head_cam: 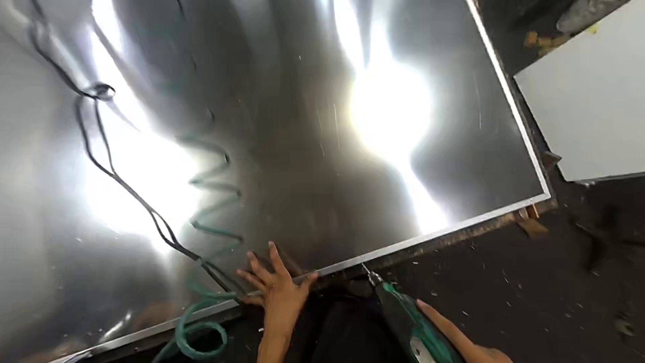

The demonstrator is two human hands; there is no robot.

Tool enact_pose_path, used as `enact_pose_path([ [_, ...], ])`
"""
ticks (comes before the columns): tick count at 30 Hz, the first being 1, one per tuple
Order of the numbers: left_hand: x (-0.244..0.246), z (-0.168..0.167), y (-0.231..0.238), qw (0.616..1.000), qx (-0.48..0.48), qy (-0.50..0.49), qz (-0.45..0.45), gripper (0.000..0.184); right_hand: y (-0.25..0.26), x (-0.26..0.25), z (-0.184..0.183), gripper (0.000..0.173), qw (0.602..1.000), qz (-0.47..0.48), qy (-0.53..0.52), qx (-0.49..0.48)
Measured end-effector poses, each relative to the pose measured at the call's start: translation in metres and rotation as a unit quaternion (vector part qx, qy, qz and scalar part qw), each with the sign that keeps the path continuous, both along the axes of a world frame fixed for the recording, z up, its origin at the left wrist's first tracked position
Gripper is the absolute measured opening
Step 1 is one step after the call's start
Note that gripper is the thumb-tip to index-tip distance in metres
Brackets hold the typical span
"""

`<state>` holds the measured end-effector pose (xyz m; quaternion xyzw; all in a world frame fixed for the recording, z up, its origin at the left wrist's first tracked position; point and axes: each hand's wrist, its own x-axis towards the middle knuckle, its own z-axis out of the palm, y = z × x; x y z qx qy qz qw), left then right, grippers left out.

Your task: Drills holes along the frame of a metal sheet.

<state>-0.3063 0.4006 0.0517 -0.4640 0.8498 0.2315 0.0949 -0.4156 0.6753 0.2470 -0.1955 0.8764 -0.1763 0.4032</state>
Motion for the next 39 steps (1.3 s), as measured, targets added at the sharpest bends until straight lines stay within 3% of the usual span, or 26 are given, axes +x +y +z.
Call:
enact_pose_path([
  [16, -0.004, 0.001, -0.001, 0.998, 0.058, -0.019, 0.031, 0.137, -0.048, -0.019, 0.009, 0.081, 0.997, 0.046, -0.032, 0.053],
  [21, -0.017, 0.004, 0.002, 0.996, -0.054, 0.068, -0.037, 0.084, -0.063, -0.022, 0.013, 0.088, 0.99, 0.102, -0.037, 0.094],
  [23, -0.032, -0.002, 0.0, 0.992, -0.078, 0.083, -0.059, 0.071, -0.067, -0.022, 0.015, 0.088, 0.989, 0.109, -0.028, 0.098],
  [28, -0.054, -0.036, -0.001, 0.988, -0.145, 0.039, -0.045, 0.066, -0.073, -0.023, 0.016, 0.089, 0.978, 0.163, -0.005, 0.128],
  [39, -0.056, -0.038, 0.003, 0.99, -0.134, 0.019, -0.049, 0.067, -0.074, -0.034, 0.015, 0.08, 0.976, 0.186, -0.007, 0.114],
])
